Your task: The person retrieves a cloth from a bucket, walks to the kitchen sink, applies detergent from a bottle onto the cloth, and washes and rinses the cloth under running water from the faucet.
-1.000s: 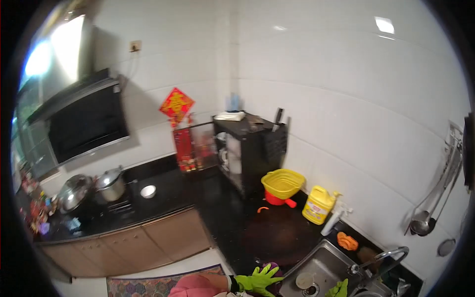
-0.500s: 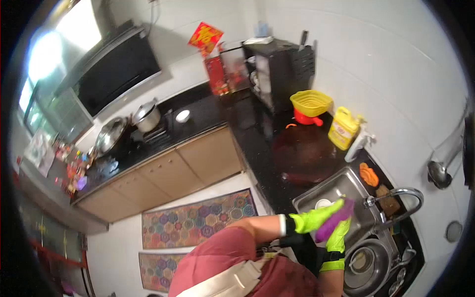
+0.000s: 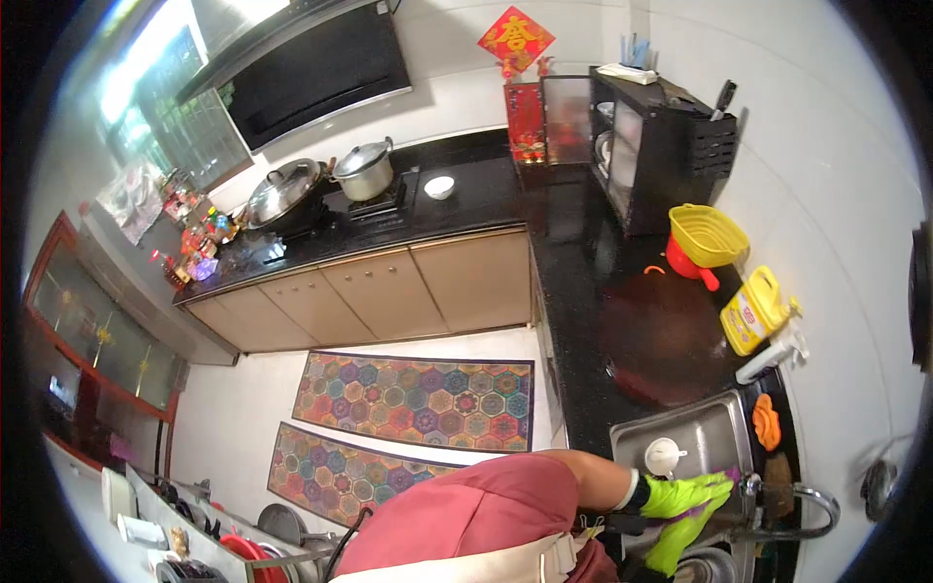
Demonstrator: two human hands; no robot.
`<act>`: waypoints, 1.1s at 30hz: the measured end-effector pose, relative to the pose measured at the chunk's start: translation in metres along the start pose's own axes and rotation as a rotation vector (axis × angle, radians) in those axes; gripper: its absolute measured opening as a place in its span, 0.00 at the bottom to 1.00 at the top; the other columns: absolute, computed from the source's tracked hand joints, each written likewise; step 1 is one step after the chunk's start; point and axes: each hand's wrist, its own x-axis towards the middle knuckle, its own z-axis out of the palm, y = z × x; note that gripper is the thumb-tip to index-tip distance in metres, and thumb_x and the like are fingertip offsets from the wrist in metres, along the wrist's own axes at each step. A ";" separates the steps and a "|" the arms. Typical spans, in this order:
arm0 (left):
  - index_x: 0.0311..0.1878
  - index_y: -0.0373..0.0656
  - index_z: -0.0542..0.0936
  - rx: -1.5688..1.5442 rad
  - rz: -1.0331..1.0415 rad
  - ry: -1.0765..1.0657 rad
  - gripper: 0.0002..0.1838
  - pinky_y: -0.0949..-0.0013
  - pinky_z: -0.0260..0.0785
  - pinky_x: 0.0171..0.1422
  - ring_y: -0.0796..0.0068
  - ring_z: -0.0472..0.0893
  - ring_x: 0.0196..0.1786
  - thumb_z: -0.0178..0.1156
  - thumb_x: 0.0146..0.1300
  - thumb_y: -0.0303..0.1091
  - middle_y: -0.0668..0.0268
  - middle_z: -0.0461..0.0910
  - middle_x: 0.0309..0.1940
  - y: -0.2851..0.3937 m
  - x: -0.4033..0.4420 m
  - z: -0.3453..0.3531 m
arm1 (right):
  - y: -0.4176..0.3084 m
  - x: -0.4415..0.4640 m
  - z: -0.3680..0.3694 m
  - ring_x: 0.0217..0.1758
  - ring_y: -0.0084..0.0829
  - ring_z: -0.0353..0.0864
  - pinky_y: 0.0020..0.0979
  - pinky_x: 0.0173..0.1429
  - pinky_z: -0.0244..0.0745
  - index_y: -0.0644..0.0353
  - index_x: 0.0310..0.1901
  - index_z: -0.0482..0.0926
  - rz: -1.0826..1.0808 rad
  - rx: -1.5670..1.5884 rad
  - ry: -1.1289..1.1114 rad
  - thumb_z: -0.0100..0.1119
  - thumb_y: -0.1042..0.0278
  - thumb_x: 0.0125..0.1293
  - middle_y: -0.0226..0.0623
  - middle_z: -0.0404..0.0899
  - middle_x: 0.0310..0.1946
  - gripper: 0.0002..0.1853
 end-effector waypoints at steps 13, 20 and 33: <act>0.52 0.45 0.73 0.052 -0.048 0.134 0.13 0.64 0.66 0.55 0.69 0.73 0.53 0.45 0.71 0.37 0.61 0.76 0.48 0.055 0.027 -0.043 | 0.010 0.069 0.055 0.58 0.29 0.69 0.29 0.62 0.63 0.61 0.61 0.68 -0.108 -0.101 0.045 0.42 0.51 0.72 0.36 0.71 0.55 0.25; 0.58 0.41 0.71 0.696 -0.113 -0.273 0.16 0.65 0.66 0.58 0.72 0.74 0.50 0.52 0.68 0.32 0.62 0.75 0.50 -0.018 0.014 -0.096 | -0.030 0.055 0.015 0.60 0.31 0.69 0.31 0.65 0.63 0.61 0.61 0.69 0.127 0.152 0.319 0.45 0.56 0.72 0.37 0.71 0.56 0.23; 0.52 0.43 0.74 0.094 -0.567 0.143 0.12 0.57 0.77 0.51 0.62 0.81 0.47 0.55 0.65 0.28 0.60 0.79 0.46 -0.016 0.050 -0.033 | 0.057 0.071 -0.144 0.41 0.27 0.78 0.29 0.49 0.74 0.58 0.63 0.68 -0.363 -0.186 0.317 0.47 0.61 0.72 0.40 0.79 0.43 0.21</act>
